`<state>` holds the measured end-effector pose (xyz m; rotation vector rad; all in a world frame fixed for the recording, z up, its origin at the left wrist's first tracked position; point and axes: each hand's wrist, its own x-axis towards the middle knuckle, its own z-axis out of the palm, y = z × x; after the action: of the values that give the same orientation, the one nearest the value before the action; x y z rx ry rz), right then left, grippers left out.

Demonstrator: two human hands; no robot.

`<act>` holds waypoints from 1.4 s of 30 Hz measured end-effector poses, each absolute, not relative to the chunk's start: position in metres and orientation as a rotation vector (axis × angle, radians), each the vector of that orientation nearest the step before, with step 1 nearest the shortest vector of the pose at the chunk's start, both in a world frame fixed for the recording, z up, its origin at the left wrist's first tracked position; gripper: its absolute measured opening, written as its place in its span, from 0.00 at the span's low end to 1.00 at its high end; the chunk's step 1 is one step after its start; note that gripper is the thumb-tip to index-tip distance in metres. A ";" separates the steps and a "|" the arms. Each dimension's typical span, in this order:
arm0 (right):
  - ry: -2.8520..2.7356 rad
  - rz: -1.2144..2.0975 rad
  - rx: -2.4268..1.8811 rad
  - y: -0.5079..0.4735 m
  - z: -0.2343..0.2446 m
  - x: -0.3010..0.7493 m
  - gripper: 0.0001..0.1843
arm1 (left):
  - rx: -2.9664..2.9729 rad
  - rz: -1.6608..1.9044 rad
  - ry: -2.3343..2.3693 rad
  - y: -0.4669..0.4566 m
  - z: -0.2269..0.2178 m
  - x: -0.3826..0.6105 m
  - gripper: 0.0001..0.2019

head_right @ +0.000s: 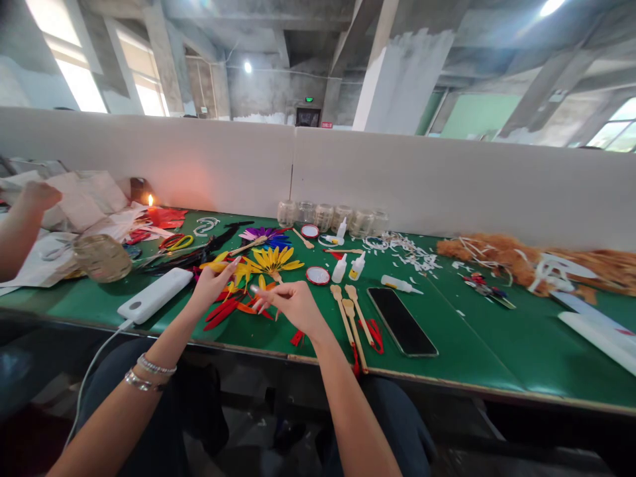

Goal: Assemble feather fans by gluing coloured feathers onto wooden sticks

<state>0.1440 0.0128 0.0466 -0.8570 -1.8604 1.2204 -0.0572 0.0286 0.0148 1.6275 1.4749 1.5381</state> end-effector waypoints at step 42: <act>-2.277 1.268 -0.735 0.004 0.053 0.147 0.21 | 1.647 1.486 1.482 0.030 0.014 -0.058 0.24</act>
<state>0.1475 0.0039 0.0535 -0.7354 -2.2767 1.2685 -0.0577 0.0298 0.0138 1.6473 1.4823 1.4861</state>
